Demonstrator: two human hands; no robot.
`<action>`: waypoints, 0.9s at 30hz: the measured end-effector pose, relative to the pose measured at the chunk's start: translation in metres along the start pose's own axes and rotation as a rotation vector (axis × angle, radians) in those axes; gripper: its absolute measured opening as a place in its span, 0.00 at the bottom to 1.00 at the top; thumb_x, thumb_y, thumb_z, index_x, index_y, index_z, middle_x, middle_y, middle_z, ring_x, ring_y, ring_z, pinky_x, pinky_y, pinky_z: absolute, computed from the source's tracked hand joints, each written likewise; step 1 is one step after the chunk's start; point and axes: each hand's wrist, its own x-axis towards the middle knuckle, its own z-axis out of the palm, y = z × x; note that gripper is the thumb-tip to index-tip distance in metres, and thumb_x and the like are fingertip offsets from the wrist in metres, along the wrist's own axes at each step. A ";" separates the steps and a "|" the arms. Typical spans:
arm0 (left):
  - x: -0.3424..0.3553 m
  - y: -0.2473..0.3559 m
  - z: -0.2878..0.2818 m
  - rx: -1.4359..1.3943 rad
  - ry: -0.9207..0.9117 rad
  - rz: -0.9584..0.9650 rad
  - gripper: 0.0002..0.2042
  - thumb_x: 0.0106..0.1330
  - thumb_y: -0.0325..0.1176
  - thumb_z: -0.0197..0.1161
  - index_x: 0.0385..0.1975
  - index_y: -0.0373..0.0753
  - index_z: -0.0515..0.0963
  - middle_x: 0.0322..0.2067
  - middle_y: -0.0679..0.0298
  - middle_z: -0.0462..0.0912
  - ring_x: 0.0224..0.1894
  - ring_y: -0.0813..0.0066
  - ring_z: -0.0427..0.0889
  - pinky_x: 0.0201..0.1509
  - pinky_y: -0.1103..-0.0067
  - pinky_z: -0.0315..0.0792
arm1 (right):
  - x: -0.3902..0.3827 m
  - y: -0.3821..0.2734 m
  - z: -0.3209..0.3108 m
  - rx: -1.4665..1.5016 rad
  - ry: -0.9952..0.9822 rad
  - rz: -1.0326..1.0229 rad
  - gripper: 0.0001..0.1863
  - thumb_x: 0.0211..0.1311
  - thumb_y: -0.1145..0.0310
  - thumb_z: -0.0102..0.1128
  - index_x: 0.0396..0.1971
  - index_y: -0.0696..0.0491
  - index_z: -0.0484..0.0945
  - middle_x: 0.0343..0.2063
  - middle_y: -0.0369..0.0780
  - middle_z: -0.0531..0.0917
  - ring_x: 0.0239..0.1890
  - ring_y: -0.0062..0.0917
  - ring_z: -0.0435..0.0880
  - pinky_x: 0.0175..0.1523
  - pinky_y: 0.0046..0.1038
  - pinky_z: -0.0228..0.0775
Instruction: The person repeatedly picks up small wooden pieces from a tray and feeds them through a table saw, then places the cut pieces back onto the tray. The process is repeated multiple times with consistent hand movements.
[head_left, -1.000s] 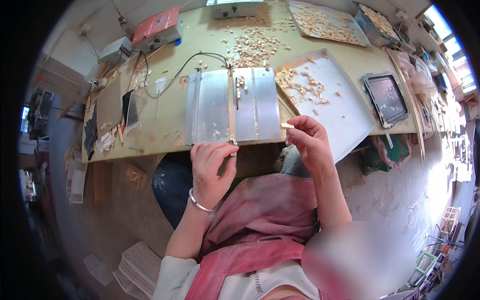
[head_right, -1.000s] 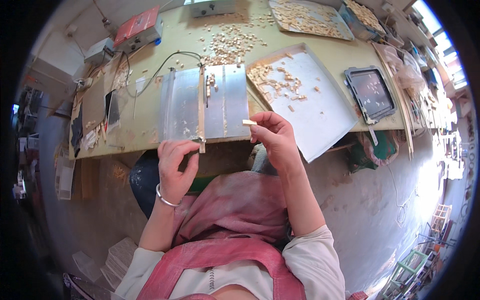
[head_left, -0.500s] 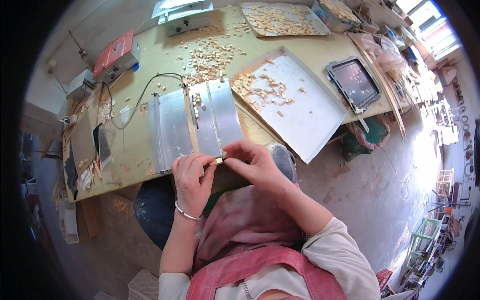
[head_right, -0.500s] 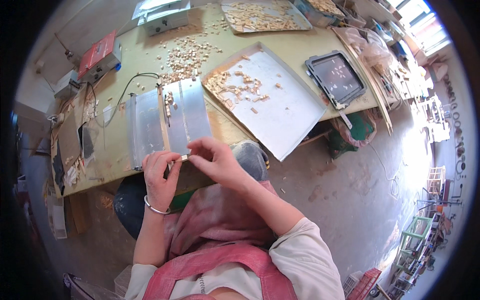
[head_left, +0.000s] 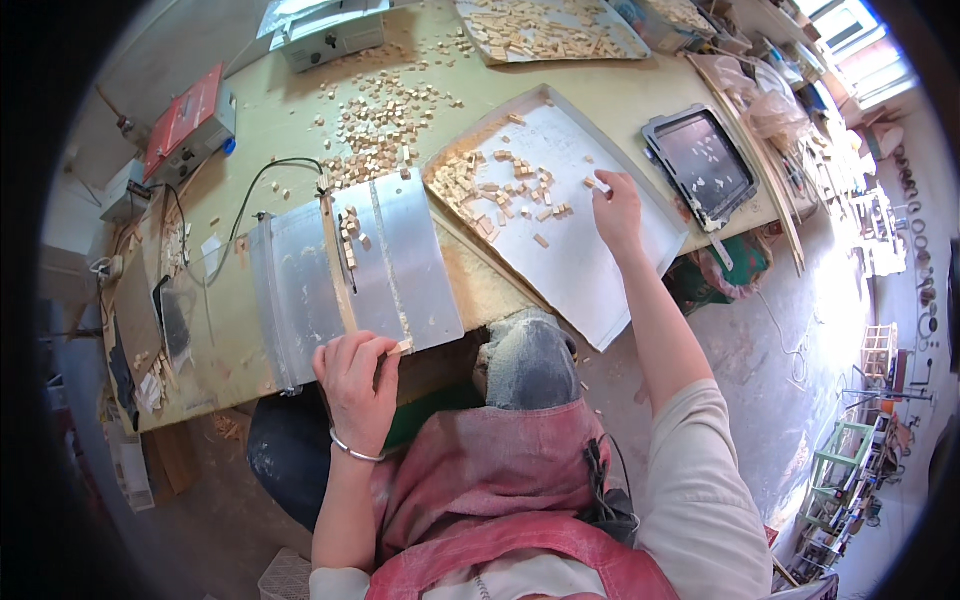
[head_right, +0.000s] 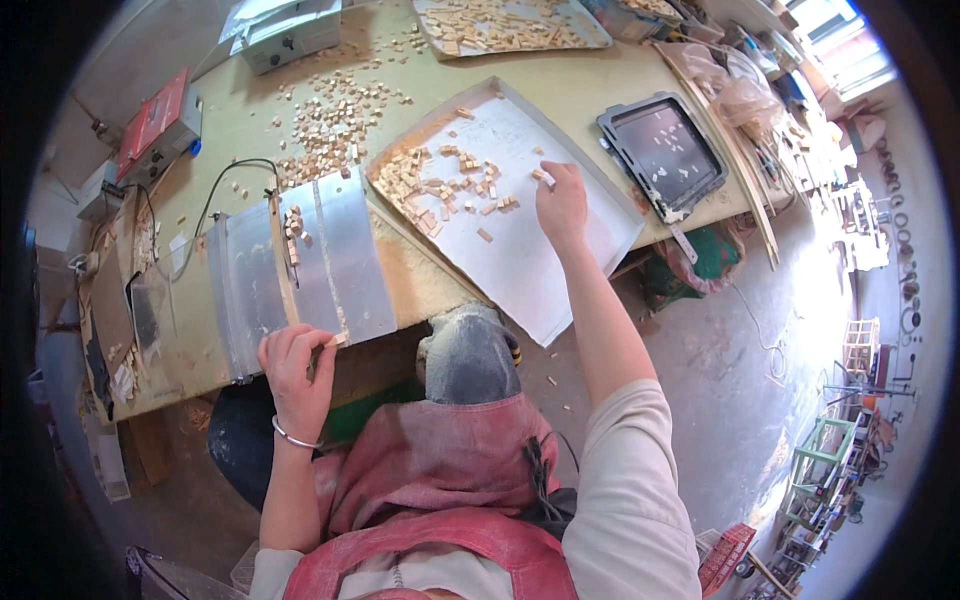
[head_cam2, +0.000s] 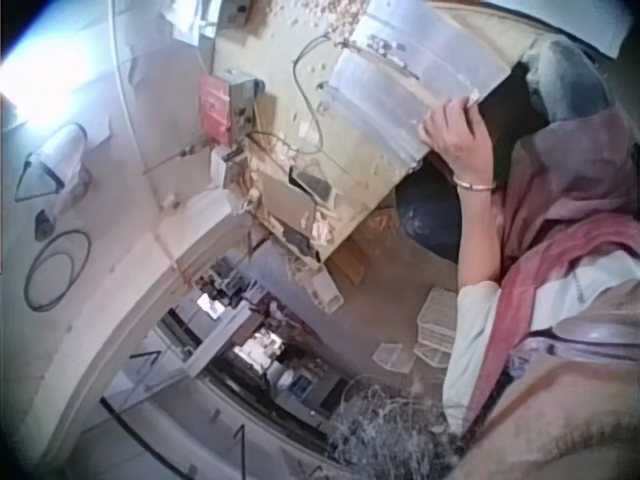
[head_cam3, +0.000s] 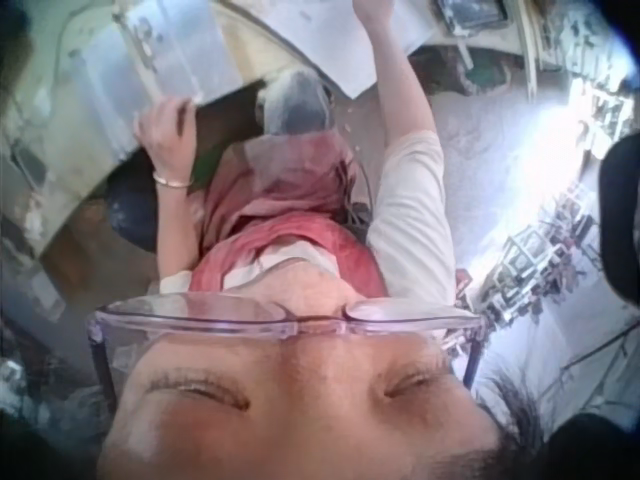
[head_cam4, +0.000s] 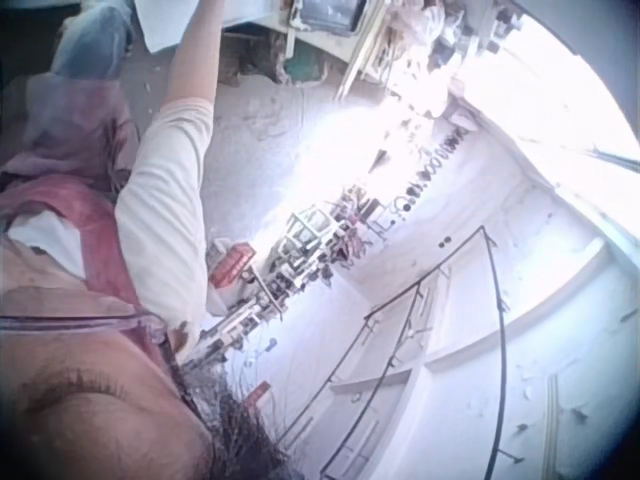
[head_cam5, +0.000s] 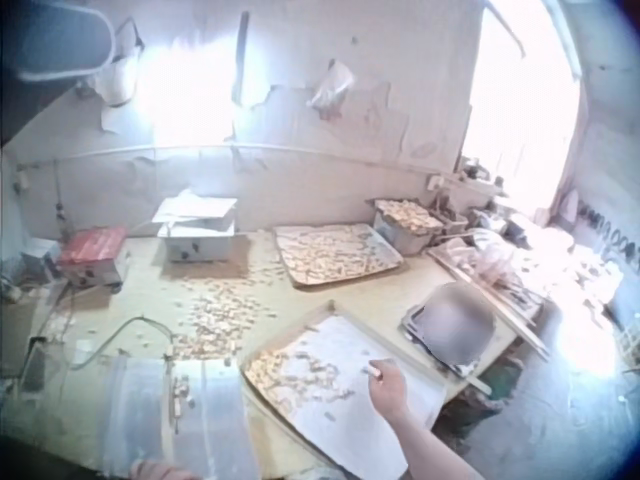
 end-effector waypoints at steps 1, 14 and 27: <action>0.001 0.000 0.001 0.002 0.000 -0.004 0.08 0.62 0.25 0.74 0.38 0.41 0.82 0.40 0.62 0.82 0.47 0.61 0.80 0.60 0.66 0.66 | 0.007 0.002 0.008 -0.050 -0.019 -0.015 0.13 0.67 0.74 0.63 0.49 0.53 0.89 0.48 0.43 0.85 0.46 0.37 0.87 0.54 0.36 0.79; -0.001 -0.004 0.001 -0.006 0.049 0.003 0.08 0.60 0.25 0.75 0.37 0.42 0.84 0.40 0.64 0.81 0.47 0.61 0.80 0.60 0.66 0.66 | -0.055 -0.073 -0.028 0.544 -0.268 0.277 0.09 0.64 0.73 0.68 0.42 0.60 0.87 0.26 0.34 0.85 0.31 0.16 0.82 0.37 0.23 0.73; -0.008 -0.010 0.005 0.033 0.142 -0.031 0.13 0.57 0.27 0.77 0.41 0.45 0.85 0.40 0.68 0.85 0.50 0.64 0.81 0.61 0.65 0.63 | -0.174 -0.238 0.026 0.436 -0.629 -0.122 0.10 0.73 0.69 0.68 0.38 0.63 0.88 0.27 0.40 0.89 0.31 0.19 0.86 0.37 0.26 0.77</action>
